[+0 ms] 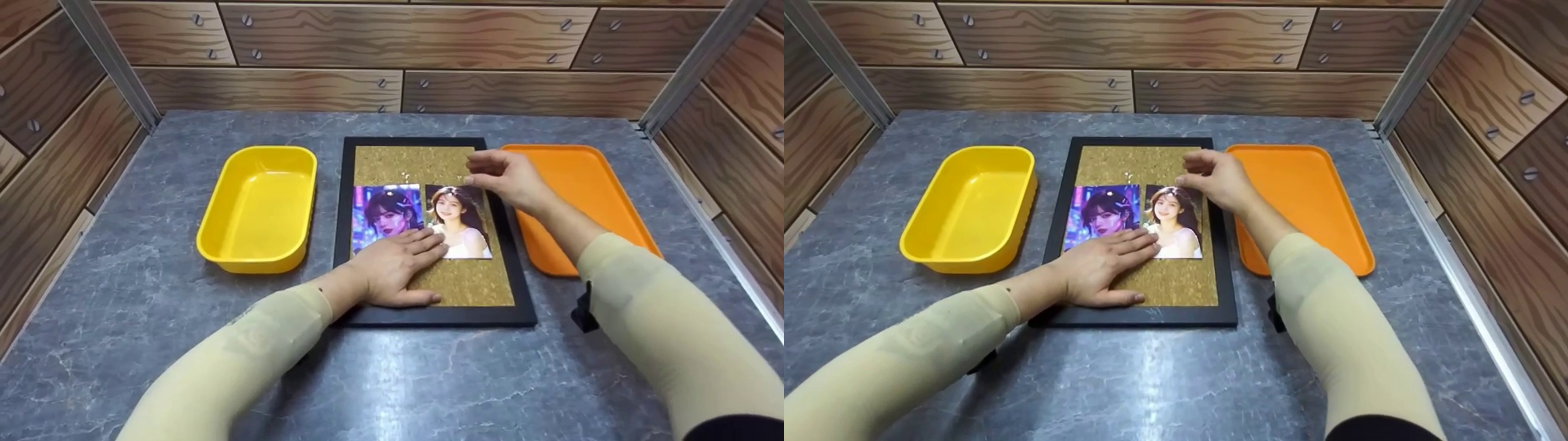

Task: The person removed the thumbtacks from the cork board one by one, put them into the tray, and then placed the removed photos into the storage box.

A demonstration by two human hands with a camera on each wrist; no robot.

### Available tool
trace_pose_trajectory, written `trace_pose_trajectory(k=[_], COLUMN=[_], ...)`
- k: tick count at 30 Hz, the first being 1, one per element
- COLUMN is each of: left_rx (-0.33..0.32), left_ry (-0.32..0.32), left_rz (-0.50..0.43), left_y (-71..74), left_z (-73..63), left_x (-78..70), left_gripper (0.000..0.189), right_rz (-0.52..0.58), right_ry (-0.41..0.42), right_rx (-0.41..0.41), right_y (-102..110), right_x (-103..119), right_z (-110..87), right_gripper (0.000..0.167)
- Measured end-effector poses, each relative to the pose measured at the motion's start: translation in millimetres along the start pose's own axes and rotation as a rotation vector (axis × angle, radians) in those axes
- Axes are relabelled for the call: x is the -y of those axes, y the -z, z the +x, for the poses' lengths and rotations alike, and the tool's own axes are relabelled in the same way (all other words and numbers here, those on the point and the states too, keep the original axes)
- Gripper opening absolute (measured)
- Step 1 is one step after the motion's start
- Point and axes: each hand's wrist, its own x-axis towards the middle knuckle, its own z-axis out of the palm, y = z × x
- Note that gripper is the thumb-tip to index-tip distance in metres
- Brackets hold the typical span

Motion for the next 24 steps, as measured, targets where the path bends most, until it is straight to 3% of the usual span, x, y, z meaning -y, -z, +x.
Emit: trace_pose_trajectory(k=[6,15,19,24], left_rx=[0.004,0.014,0.011,0.002], left_ry=[0.006,0.014,0.011,0.004], left_rz=[0.0,-0.001,0.01,0.033], left_y=[-0.8,-1.9,-1.4,-0.5], left_z=[-0.5,-3.6,-3.2,1.3], left_x=[-0.1,-1.0,-0.7,0.9], left_gripper=[0.089,0.089,0.088,0.088], right_rz=[0.032,0.007,-0.015,-0.043], right_ry=[0.01,-0.004,-0.022,-0.037], right_rx=[0.008,0.141,0.198,0.232], right_y=[-2,-10,-12,-14], right_x=[11,-3,10,11], right_z=[6.3,19.1,15.8,19.5], right_gripper=[0.04,0.041,0.042,0.042])
